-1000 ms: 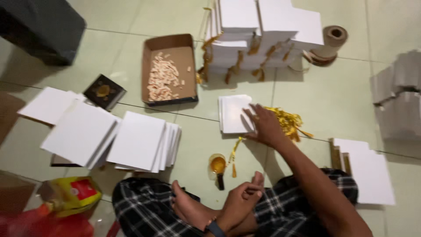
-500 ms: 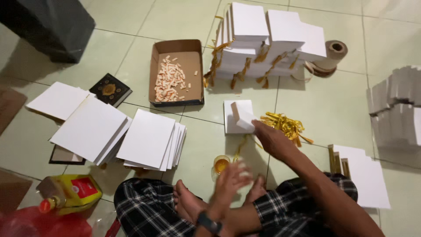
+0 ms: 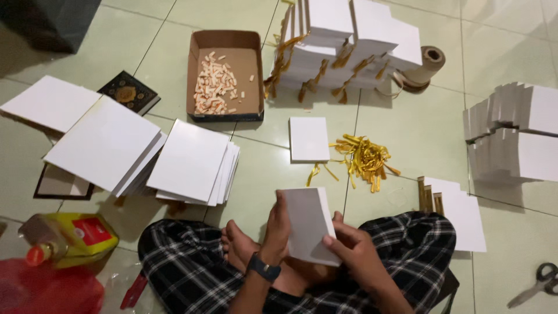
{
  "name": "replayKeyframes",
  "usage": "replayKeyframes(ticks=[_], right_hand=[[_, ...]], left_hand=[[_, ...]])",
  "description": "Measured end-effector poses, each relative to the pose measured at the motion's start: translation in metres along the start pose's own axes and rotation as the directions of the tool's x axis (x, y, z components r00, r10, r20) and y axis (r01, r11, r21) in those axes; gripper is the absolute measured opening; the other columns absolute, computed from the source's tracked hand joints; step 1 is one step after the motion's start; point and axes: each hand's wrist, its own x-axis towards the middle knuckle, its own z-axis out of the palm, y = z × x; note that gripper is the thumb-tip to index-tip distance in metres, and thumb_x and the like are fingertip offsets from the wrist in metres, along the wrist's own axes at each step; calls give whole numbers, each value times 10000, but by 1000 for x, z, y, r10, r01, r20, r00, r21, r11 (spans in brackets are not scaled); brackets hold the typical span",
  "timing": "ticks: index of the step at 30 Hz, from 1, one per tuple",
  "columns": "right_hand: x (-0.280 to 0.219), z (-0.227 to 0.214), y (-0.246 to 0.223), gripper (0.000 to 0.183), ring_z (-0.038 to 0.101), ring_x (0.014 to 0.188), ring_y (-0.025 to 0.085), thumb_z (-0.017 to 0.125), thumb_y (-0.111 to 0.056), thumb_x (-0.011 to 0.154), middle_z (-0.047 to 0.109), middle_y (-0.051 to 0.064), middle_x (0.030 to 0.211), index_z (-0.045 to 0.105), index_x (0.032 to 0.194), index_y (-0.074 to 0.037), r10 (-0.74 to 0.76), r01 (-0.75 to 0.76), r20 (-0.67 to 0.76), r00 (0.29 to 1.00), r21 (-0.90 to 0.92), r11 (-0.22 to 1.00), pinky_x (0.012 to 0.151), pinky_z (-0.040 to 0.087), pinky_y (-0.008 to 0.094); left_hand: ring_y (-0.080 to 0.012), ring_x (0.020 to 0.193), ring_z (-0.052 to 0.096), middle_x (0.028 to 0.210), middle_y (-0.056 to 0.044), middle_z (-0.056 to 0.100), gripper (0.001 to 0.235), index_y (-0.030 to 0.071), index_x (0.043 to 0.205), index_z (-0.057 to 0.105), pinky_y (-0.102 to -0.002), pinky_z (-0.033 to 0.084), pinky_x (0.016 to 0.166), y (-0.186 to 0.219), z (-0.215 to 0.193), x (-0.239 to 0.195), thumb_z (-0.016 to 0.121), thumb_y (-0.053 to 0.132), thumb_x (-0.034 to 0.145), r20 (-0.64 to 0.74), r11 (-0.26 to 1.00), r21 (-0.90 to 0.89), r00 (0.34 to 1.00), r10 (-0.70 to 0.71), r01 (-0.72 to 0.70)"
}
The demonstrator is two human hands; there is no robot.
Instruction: The person sits on the floor and applies glue to the spine of a stack of papers using a brush. They then wrap a gold ribbon around the glued spine and press it to secure the binding. The person repeats this process with another stack of papers.
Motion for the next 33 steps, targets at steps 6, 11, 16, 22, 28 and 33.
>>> replayKeyframes(ticks=[6,11,16,22,28,33], right_hand=[[4,25,60,478,-296,1520,-62,820,-289,774,-38,121,1708,815,1056,97,21,-116,274,962,334,935,1059,359,411],[-8,41,48,514,343,1360,-78,783,-320,830,-406,-490,1477,749,963,175,-44,-196,417,908,515,834,830,577,388],[-1,41,64,477,701,1042,389,766,-163,835,752,224,1168,709,1217,116,141,-426,470,871,582,693,905,574,544],[4,32,71,486,524,1295,207,777,-257,874,391,-6,1556,727,1161,131,-39,-234,403,914,604,762,896,549,459],[-6,21,64,436,757,824,337,763,-163,823,813,259,1020,757,1137,139,94,-196,245,965,433,880,685,620,473],[-14,33,25,511,785,808,295,791,-234,805,838,213,1027,754,1200,88,102,-228,316,943,392,891,629,635,414]], left_hand=[[-240,809,706,909,-115,768,800,113,1015,703,-319,524,667,-14,-41,25,313,793,855,-34,980,61,982,-185,187],[-192,719,402,807,-7,314,240,246,865,333,-372,307,766,-128,-143,96,344,471,947,-736,837,467,651,189,285],[-188,680,404,765,-16,335,259,234,840,335,-359,315,733,-129,-157,93,338,459,969,-683,891,406,715,148,202],[-182,633,407,715,-26,361,292,220,810,337,-344,323,694,-133,-171,88,331,446,994,-609,938,326,785,114,116],[-177,586,410,665,-36,386,330,206,780,339,-329,332,656,-140,-160,103,325,432,1020,-473,968,248,876,97,26],[-172,547,412,623,-44,407,366,194,755,340,-317,339,623,-127,-137,107,319,421,1041,-336,984,171,937,98,-41]])
